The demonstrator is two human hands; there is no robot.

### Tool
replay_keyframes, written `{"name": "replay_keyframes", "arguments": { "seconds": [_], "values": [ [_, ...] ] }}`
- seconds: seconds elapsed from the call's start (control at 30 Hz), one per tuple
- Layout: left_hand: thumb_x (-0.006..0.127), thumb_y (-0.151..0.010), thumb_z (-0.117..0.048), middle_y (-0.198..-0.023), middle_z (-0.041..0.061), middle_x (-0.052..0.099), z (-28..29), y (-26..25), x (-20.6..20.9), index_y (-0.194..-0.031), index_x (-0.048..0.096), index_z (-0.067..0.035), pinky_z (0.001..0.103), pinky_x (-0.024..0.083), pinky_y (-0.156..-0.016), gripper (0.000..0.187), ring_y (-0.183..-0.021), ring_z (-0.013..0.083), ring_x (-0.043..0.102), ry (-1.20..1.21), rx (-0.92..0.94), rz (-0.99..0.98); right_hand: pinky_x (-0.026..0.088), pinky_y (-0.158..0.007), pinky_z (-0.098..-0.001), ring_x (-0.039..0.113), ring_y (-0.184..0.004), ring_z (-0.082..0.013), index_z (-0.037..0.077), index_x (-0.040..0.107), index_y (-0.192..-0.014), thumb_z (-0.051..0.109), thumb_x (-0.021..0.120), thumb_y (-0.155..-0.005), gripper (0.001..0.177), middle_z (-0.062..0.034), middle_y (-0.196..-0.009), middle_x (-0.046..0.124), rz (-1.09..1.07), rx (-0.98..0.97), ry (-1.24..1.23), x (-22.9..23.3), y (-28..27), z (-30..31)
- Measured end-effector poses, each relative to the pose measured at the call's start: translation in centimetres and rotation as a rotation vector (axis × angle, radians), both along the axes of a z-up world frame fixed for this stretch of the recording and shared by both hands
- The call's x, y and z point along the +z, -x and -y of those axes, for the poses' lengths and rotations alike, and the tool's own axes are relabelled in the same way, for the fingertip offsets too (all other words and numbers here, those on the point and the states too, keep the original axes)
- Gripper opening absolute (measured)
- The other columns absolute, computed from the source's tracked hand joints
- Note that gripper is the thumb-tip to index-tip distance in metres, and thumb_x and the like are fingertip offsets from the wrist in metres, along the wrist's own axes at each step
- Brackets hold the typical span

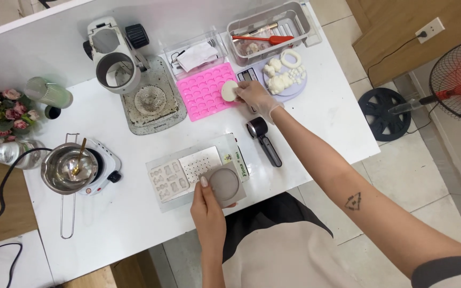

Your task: Melting candle wax using a heat gun and preparing silicone molds for candle production.

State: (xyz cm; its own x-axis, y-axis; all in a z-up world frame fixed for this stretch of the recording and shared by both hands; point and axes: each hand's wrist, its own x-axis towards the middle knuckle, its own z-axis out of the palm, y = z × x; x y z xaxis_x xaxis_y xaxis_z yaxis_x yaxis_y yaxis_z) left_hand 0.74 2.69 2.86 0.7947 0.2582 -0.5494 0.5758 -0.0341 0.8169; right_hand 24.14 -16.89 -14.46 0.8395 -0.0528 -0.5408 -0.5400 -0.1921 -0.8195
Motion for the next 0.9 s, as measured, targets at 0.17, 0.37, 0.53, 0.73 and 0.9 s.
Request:
{"name": "replay_keyframes", "arguments": {
  "seconds": [0.17,0.37,0.53,0.73,0.9],
  "values": [
    [0.036,-0.106,-0.031,-0.084,0.010,0.062,-0.6,-0.5,-1.0,-0.117,0.063,0.000,0.031,0.061,-0.055,0.043,-0.062,0.0181,0.063,-0.022,0.008,-0.041,0.052,-0.069,-0.0202,0.061,-0.073,-0.0090,0.003,0.072,-0.116,0.011,0.055,-0.096,0.028,-0.0037,-0.089,0.070,-0.009,0.083,0.096,-2.9,-2.2,-0.3],
    [0.037,-0.107,-0.030,-0.077,0.008,0.061,-0.9,-0.9,-1.3,-0.102,0.061,0.000,0.032,0.059,-0.058,0.039,-0.060,0.0167,0.059,-0.011,-0.010,0.002,0.055,-0.070,-0.0304,0.065,-0.072,-0.0195,0.004,0.071,-0.115,0.010,0.060,-0.088,0.030,-0.0082,-0.089,0.074,0.240,0.149,0.372,-5.9,-1.6,-0.4],
    [0.038,-0.107,-0.030,-0.079,0.010,0.063,-1.4,-0.8,-1.8,-0.105,0.061,0.001,0.032,0.059,-0.056,0.039,-0.060,0.0174,0.062,0.004,-0.009,0.014,0.057,-0.071,-0.0420,0.069,-0.075,-0.0368,-0.008,0.063,-0.126,0.003,0.056,-0.087,0.041,-0.0270,-0.098,0.072,0.512,0.236,0.667,-3.7,-0.6,0.5],
    [0.046,-0.107,-0.035,-0.071,0.003,0.051,-3.3,-0.3,-3.0,-0.084,0.059,-0.001,0.028,0.039,-0.064,0.043,-0.066,0.0116,0.041,-0.103,0.021,0.025,0.055,-0.096,-0.0360,0.069,-0.108,-0.0258,-0.003,0.060,-0.133,0.018,0.056,-0.099,0.040,-0.0177,-0.125,0.069,0.512,0.084,0.401,11.4,5.8,-0.4],
    [0.054,-0.097,-0.022,-0.111,0.021,0.073,-4.7,-1.1,-0.9,-0.124,0.064,0.010,0.035,0.062,-0.090,0.043,-0.101,0.0260,0.073,0.389,0.257,0.047,0.055,-0.089,-0.0272,0.068,-0.097,-0.0139,0.007,0.067,-0.129,0.014,0.053,-0.101,0.032,-0.0048,-0.112,0.073,0.292,-0.277,0.034,15.2,12.7,-3.1]
  ]
}}
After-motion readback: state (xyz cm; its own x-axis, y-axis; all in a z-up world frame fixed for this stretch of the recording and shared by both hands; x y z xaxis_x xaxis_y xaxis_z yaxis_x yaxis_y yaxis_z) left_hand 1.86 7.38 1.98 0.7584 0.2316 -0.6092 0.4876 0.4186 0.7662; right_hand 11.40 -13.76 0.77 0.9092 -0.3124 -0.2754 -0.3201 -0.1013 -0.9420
